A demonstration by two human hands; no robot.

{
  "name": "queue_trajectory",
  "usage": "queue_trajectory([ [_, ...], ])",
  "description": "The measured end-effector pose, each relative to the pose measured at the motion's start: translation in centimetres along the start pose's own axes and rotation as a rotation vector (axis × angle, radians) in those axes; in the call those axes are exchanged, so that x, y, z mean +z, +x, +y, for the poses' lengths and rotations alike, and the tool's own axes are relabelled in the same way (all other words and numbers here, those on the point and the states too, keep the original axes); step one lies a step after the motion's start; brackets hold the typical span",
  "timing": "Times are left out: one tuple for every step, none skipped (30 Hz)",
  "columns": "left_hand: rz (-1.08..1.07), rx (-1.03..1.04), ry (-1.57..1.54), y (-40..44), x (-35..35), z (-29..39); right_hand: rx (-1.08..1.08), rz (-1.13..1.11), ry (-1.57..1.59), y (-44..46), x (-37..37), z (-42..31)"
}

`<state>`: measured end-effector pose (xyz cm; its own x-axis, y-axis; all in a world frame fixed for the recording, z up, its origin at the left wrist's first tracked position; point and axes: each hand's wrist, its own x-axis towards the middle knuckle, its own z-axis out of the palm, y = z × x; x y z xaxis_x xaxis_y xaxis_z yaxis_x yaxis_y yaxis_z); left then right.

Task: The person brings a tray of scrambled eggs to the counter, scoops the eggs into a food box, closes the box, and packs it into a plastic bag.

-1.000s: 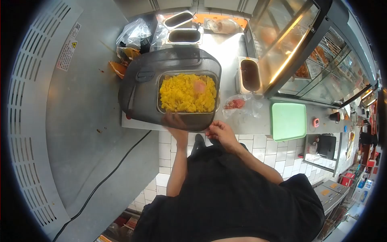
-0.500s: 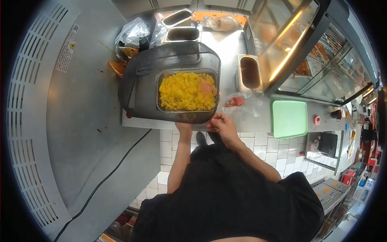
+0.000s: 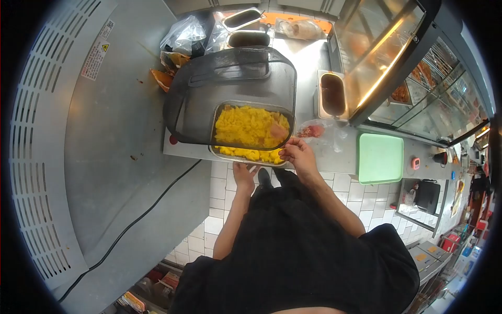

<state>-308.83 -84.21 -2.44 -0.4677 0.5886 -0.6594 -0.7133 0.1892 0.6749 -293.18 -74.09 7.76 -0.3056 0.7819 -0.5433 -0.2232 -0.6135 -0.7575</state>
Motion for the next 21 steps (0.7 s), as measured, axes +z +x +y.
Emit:
queue_trajectory([
  [0.005,0.001,-0.002,-0.7,-0.3,-0.1,0.003,-0.004,-0.002,0.1,0.0,-0.1],
  [0.017,-0.004,-0.045,-1.4,-0.7,-0.3,-0.008,0.001,-0.007,0.1,0.0,-0.3],
  [0.029,-0.011,-0.088,-1.9,-1.2,-0.5,-0.02,0.007,-0.013,0.1,0.1,-0.5],
  [0.011,0.016,-0.076,-2.2,-1.8,-0.7,-0.017,0.003,-0.016,0.1,0.1,-0.6],
  [0.014,0.017,-0.08,-2.3,-2.3,-0.7,-0.023,0.015,-0.02,0.2,0.0,-0.8],
  [0.042,0.028,-0.104,-2.5,-2.6,-0.3,-0.03,0.026,-0.025,0.2,-0.1,-0.9],
  [0.069,0.039,-0.129,-2.7,-2.8,0.0,-0.028,0.023,-0.03,0.7,-0.6,-0.6],
  [0.101,0.072,-0.133,-2.9,-3.0,0.2,-0.041,0.033,-0.077,1.5,-1.5,0.1],
  [0.103,0.074,-0.138,-2.5,-3.8,0.0,-0.054,0.044,-0.123,2.2,-2.2,0.7],
  [0.014,0.143,-0.14,-1.7,-5.0,-0.5,-0.055,0.041,-0.126,2.7,-2.5,0.9],
  [-0.076,0.212,-0.14,-1.0,-6.1,-1.1,-0.063,0.053,-0.127,3.1,-2.9,1.1],
  [-0.025,0.2,-0.162,-1.0,-6.5,-1.0,-0.07,0.065,-0.128,3.2,-2.6,1.0],
  [-0.023,0.202,-0.163,-1.1,-6.7,-1.1,-0.07,0.062,-0.129,3.2,-2.4,0.9],
  [-0.015,0.218,-0.141,-1.3,-7.0,-1.2,-0.084,0.068,-0.106,3.1,-2.2,0.7],
  [-0.008,0.233,-0.12,-1.5,-7.2,-1.2,-0.097,0.076,-0.084,2.9,-1.9,0.6],
  [-0.01,0.234,-0.12,-1.6,-7.3,-1.2,-0.099,0.076,-0.084,3.0,-1.9,0.7],
  [-0.027,0.232,-0.17,-1.7,-7.4,-1.1,-0.111,0.07,-0.108,3.3,-2.0,1.1],
  [-0.048,0.228,-0.218,-1.9,-7.2,-0.7,-0.124,0.067,-0.132,3.4,-2.2,1.3],
  [-0.057,0.226,-0.218,-2.0,-7.0,-0.4,-0.132,0.073,-0.131,3.6,-2.4,1.5],
  [-0.056,0.224,-0.207,-2.3,-6.8,-0.1,-0.149,0.074,-0.162,3.8,-2.6,1.8],
  [-0.053,0.221,-0.196,-2.5,-6.8,0.1,-0.164,0.076,-0.194,3.8,-2.8,2.1],
])
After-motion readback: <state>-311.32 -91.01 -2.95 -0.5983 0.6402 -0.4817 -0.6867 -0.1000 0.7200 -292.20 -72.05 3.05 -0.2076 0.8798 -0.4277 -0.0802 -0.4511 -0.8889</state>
